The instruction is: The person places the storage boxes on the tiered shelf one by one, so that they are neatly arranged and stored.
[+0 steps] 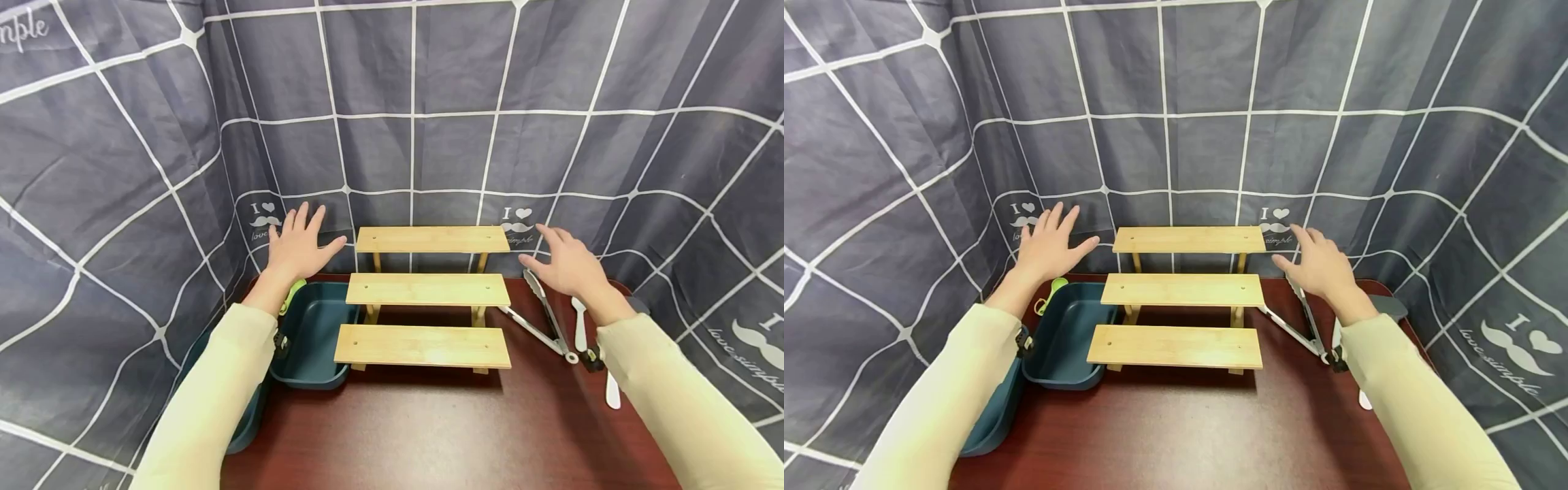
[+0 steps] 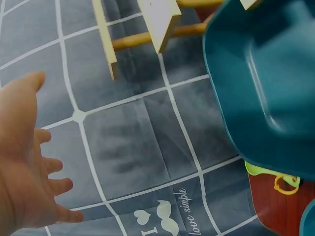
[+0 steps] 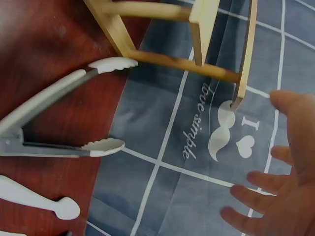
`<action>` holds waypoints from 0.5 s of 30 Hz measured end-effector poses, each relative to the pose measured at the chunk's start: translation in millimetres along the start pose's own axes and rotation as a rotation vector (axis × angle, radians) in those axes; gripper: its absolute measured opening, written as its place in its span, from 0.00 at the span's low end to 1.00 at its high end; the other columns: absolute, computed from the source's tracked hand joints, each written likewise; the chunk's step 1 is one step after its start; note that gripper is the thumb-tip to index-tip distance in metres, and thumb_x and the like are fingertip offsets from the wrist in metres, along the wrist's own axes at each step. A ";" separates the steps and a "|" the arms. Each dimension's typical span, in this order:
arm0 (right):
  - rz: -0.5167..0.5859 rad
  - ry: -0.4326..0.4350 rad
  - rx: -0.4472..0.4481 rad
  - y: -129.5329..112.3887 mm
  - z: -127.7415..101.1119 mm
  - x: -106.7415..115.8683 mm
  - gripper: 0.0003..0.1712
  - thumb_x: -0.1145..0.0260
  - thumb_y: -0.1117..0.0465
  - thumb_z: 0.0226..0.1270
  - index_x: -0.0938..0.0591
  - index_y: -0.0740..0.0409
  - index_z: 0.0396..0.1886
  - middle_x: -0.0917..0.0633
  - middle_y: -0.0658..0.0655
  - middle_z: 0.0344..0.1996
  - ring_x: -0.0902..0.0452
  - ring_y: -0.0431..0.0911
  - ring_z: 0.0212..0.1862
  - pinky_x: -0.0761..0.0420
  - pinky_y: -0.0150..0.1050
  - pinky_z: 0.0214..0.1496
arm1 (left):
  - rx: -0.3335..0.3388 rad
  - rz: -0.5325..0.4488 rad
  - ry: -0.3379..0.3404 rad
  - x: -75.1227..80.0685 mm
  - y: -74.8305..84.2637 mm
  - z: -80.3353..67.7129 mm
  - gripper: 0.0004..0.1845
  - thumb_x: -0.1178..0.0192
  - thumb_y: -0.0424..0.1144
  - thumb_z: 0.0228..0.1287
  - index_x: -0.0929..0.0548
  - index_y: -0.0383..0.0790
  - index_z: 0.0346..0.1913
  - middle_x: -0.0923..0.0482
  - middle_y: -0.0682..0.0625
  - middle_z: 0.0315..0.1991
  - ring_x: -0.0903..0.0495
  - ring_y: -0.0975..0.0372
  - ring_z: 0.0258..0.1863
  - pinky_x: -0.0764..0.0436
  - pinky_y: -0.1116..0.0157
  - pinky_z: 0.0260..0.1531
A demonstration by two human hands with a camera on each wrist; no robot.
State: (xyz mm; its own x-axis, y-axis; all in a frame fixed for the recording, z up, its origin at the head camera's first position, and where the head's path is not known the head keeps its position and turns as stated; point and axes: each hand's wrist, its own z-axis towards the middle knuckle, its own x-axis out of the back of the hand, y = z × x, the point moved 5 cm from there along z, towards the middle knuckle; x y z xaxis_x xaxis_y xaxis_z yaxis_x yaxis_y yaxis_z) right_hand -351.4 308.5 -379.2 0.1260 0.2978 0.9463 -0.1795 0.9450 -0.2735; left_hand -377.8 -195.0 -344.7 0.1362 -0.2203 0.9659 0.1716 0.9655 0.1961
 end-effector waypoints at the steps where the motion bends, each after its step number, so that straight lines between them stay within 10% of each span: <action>1: 0.021 -0.006 0.003 -0.8 -4.5 -2.2 0.53 0.42 0.31 0.74 0.43 0.63 0.82 0.39 0.79 0.73 0.39 0.79 0.67 0.35 0.77 0.62 | 0.003 -0.010 0.014 0.8 -0.5 -3.7 0.51 0.57 0.77 0.70 0.51 0.52 0.85 0.61 0.41 0.84 0.60 0.42 0.81 0.59 0.28 0.72; 15: 0.283 -0.078 0.010 -24.7 -75.0 -58.0 0.34 0.34 0.43 0.75 0.23 0.64 0.67 0.12 0.63 0.49 0.15 0.59 0.50 0.19 0.60 0.52 | 0.056 -0.363 0.261 7.6 4.7 -88.9 0.41 0.43 0.63 0.73 0.38 0.47 0.81 0.40 0.40 0.78 0.39 0.39 0.74 0.35 0.34 0.67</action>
State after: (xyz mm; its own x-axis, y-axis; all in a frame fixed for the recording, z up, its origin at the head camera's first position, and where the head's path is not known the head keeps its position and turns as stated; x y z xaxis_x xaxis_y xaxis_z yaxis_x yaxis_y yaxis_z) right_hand -281.1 278.0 -440.2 -0.0060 0.5377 0.8431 -0.2067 0.8242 -0.5272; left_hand -289.3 -204.4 -351.5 0.3193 -0.5672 0.7591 0.2014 0.8234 0.5305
